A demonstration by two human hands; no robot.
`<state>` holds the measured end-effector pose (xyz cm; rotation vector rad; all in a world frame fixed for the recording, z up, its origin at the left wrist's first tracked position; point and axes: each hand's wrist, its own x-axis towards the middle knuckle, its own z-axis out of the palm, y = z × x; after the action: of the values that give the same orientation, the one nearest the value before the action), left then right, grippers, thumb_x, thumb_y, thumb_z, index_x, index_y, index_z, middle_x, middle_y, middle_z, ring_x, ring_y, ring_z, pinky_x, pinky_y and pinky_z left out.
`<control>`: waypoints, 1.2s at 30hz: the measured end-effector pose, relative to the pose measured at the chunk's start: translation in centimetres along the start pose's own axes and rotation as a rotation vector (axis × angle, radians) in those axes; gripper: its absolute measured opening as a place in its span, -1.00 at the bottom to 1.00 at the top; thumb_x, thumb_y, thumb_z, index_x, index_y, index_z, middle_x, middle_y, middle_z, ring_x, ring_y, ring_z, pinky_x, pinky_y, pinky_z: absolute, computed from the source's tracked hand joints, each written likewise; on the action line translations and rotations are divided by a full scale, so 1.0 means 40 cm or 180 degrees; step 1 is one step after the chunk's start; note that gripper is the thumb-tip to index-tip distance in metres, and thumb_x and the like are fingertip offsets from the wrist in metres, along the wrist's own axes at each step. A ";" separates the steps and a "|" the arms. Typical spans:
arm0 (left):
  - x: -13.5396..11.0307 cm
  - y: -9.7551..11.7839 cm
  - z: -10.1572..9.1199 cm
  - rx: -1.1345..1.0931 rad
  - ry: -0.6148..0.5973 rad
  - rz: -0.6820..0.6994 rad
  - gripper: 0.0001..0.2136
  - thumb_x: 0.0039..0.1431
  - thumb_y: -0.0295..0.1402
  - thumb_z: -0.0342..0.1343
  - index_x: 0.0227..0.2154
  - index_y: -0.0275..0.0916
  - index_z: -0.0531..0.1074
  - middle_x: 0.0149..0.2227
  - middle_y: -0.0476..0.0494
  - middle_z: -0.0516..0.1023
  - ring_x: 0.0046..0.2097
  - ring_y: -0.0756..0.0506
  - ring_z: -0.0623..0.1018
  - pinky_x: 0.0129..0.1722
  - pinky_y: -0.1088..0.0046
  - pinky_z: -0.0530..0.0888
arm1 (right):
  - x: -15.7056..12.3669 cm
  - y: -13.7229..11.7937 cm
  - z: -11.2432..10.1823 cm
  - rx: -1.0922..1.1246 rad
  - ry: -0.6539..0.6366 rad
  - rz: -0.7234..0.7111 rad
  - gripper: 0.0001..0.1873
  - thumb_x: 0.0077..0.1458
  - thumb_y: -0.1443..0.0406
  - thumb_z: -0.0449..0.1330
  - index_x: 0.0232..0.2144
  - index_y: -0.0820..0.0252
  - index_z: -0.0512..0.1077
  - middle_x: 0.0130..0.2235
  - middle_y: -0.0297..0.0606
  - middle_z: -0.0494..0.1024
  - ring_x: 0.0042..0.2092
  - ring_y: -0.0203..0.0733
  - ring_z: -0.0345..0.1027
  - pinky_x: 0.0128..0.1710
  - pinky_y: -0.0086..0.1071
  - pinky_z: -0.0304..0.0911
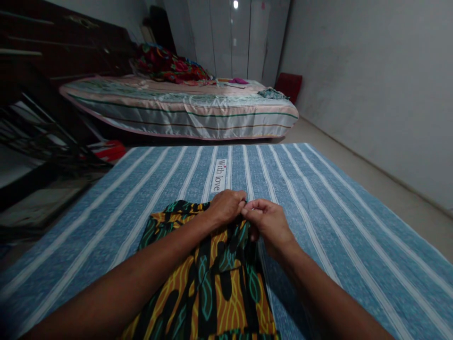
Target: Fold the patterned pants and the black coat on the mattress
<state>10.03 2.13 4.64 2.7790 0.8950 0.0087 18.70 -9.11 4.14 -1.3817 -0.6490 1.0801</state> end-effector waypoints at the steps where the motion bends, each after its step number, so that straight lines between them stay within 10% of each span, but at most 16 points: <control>1: -0.001 -0.002 0.002 -0.0059 0.0011 -0.0067 -0.78 0.12 -0.38 -0.05 -0.26 -0.24 0.48 -0.30 -0.24 0.56 -0.21 -0.20 0.54 -0.31 0.37 0.41 | 0.005 0.003 0.007 0.0104 -0.0009 -0.0039 -0.71 -0.24 0.17 0.32 -0.55 0.22 0.35 -0.66 -0.46 0.36 -0.71 -0.45 0.13 -0.76 -0.55 0.03; 12: 0.011 -0.039 -0.008 -0.1989 -0.0054 -0.0451 -0.81 0.09 -0.41 -0.05 -0.53 -0.31 0.42 -0.55 -0.04 0.46 -0.50 0.01 0.44 -0.53 0.57 0.29 | 0.026 0.022 0.031 0.0341 -0.0205 -0.0067 -0.71 -0.21 0.18 0.33 -0.51 0.22 0.35 -0.50 -0.32 0.53 -0.60 -0.34 0.37 -0.62 -0.52 0.20; 22: -0.099 -0.074 0.014 -0.3429 -0.0280 -0.0538 -0.72 -0.13 -0.38 0.15 -0.29 -0.31 0.34 -0.57 0.08 0.39 -0.55 0.05 0.34 -0.55 0.56 0.22 | 0.109 0.039 -0.044 -0.1435 -0.0310 -0.0940 -0.83 -0.08 0.31 0.15 -0.35 0.21 0.45 -0.62 -0.48 0.36 -0.61 -0.41 0.20 -0.61 -0.52 0.06; 28: -0.090 -0.072 0.045 -0.3148 0.0029 -0.0373 -0.60 -0.18 -0.56 0.06 -0.16 -0.31 0.34 -0.46 0.00 0.48 -0.47 0.02 0.43 -0.51 0.56 0.26 | 0.168 -0.009 -0.080 -0.2152 -0.1851 -0.0192 -0.71 -0.05 0.37 0.08 -0.22 0.23 0.45 -0.68 -0.51 0.32 -0.69 -0.42 0.13 -0.68 -0.54 0.03; 36: -0.089 -0.075 0.068 -0.2797 0.0611 -0.0338 -0.67 -0.10 -0.58 -0.01 -0.20 -0.28 0.39 -0.50 0.03 0.46 -0.50 0.04 0.41 -0.50 0.57 0.26 | 0.175 -0.024 -0.080 -0.2410 -0.1885 0.0036 -0.62 -0.10 0.22 0.27 -0.20 0.26 0.39 -0.68 -0.52 0.32 -0.68 -0.40 0.15 -0.71 -0.54 0.03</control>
<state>5.61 1.87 1.59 1.9276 0.8113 0.5236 24.61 -4.22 3.09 -1.6869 -1.6050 1.3300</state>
